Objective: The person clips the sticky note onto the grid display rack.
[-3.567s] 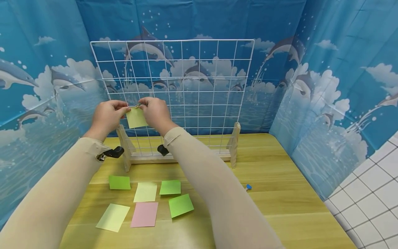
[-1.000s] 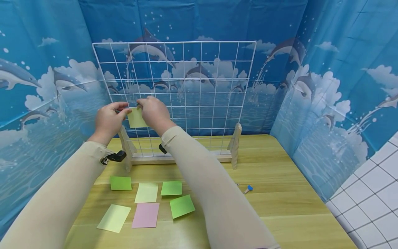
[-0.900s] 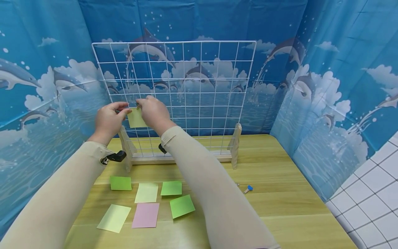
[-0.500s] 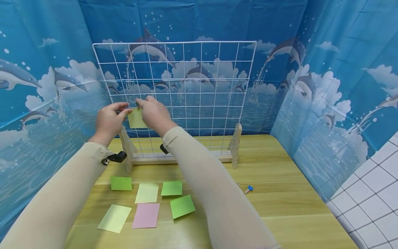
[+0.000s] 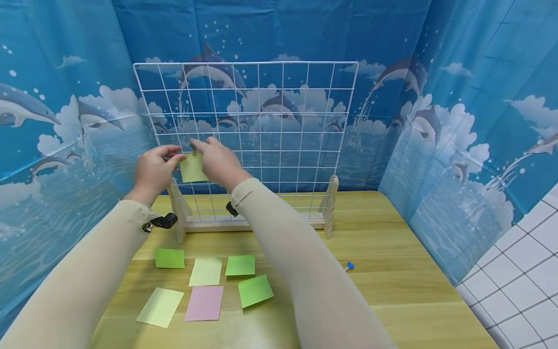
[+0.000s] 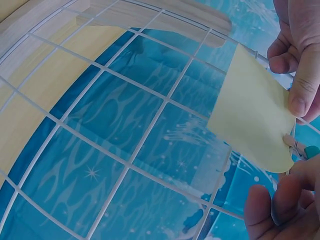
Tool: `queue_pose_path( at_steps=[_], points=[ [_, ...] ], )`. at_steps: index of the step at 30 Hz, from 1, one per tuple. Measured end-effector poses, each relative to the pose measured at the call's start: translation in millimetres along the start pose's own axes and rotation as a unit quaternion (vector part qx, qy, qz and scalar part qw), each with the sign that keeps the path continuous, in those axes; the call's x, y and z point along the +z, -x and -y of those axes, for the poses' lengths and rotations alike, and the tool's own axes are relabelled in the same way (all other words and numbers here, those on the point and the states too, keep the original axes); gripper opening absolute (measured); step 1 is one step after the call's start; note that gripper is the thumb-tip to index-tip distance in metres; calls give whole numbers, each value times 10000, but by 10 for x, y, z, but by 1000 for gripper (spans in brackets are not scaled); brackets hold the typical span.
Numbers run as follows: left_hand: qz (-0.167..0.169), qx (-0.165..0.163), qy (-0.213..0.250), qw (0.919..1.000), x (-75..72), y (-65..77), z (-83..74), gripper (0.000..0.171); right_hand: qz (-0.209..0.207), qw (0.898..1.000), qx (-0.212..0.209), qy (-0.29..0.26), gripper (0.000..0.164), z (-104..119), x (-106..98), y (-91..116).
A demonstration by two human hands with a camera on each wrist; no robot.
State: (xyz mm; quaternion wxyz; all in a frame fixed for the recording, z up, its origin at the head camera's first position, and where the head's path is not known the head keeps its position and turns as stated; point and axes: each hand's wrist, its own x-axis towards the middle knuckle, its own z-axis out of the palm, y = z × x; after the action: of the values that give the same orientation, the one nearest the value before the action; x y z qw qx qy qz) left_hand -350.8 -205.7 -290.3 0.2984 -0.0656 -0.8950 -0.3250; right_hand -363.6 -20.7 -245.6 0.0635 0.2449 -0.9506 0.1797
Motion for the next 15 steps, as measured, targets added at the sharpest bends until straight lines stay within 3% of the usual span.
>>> queue_pose_path(
  at_steps=[15],
  points=[
    [125, -67, -129, 9998, 1, 12, -45, 41, -265, 9991, -236, -220, 63, -113, 30, 83]
  ],
)
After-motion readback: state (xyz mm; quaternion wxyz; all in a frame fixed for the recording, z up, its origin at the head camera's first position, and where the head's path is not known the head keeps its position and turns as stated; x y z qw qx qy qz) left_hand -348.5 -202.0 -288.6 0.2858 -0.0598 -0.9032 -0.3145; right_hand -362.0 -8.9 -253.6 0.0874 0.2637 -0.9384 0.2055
